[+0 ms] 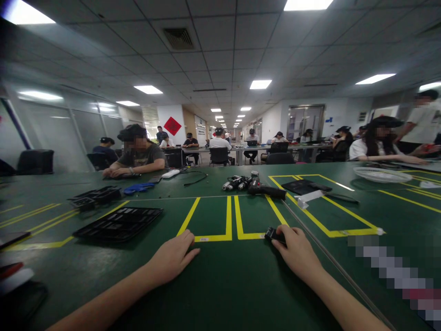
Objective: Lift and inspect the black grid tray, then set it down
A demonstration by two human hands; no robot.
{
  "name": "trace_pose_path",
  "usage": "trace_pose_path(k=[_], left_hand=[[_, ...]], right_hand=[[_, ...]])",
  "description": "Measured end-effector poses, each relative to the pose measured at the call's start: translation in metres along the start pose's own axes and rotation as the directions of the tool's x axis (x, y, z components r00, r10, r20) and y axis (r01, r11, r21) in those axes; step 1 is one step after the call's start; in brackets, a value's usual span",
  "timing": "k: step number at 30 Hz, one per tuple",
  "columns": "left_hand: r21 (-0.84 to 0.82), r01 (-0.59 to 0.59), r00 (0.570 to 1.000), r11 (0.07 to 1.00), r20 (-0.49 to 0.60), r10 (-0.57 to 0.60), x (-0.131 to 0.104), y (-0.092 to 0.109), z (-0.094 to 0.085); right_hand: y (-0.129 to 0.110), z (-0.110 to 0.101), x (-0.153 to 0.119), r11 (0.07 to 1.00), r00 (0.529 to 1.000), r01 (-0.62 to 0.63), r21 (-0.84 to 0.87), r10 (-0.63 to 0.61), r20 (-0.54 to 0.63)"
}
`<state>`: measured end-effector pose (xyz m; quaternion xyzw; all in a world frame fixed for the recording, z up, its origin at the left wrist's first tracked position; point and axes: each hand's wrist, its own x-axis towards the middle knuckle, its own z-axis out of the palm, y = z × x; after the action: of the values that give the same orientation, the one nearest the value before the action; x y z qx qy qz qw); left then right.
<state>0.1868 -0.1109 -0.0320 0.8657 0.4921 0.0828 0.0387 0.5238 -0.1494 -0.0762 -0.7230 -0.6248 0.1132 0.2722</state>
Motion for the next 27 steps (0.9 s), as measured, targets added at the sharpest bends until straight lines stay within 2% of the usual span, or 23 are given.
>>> trace_pose_path(k=[4,7,9,10,11,12,13,15,18,21,22,24,27], left_hand=[[0.045,-0.048,0.999,0.998,0.009,0.047,0.002,-0.007,0.008],[0.004,-0.044,0.998,0.999,-0.049,0.044,0.001,-0.009,0.015],[-0.117,-0.028,0.993,0.993,-0.121,0.014,0.001,-0.009,0.016],[-0.234,0.003,0.987,0.972,-0.158,-0.041,0.002,-0.01,0.013],[-0.394,0.061,0.969,0.917,-0.196,-0.149,0.004,-0.012,0.008],[-0.565,0.129,0.93,0.815,-0.216,-0.296,0.008,-0.016,0.001],[-0.708,0.182,0.869,0.682,-0.209,-0.449,0.012,-0.023,-0.009],[-0.862,0.221,0.714,0.455,-0.174,-0.678,0.021,-0.045,-0.032],[-0.862,0.263,0.595,0.434,-0.209,-0.776,0.026,-0.092,-0.063],[-0.789,0.395,0.506,0.471,-0.241,-0.828,0.014,-0.142,-0.075],[-0.744,0.45,0.497,0.493,-0.25,-0.831,0.008,-0.156,-0.076],[-0.629,0.548,0.522,0.551,-0.259,-0.813,-0.005,-0.181,-0.075],[-0.444,0.591,0.637,0.673,-0.255,-0.727,-0.014,-0.208,-0.073]], right_hand=[[0.001,0.001,0.001,1.0,1.0,0.012,-0.014,-0.012,-0.011],[0.003,0.002,0.001,1.0,1.0,0.012,-0.019,-0.012,-0.015],[0.004,0.003,0.001,1.0,1.0,0.009,-0.023,-0.009,-0.017],[0.005,0.003,0.002,1.0,1.0,0.008,-0.026,-0.009,-0.016],[0.005,0.004,0.002,1.0,1.0,0.011,-0.029,-0.011,-0.013],[0.005,0.004,0.002,0.999,1.0,0.014,-0.031,-0.015,-0.01],[0.005,0.004,0.002,0.999,1.0,0.018,-0.033,-0.018,-0.008],[0.004,0.003,0.002,0.999,1.0,0.025,-0.034,-0.025,-0.005],[0.002,0.001,0.0,0.999,1.0,0.024,-0.023,-0.024,0.004],[-0.001,-0.001,-0.001,1.0,1.0,0.017,-0.023,-0.017,0.004],[-0.002,-0.001,-0.001,1.0,1.0,0.013,-0.024,-0.013,0.002],[-0.002,0.0,-0.001,1.0,1.0,0.01,-0.019,-0.01,0.001],[0.0,0.001,0.001,1.0,1.0,0.018,-0.017,-0.018,0.002]])
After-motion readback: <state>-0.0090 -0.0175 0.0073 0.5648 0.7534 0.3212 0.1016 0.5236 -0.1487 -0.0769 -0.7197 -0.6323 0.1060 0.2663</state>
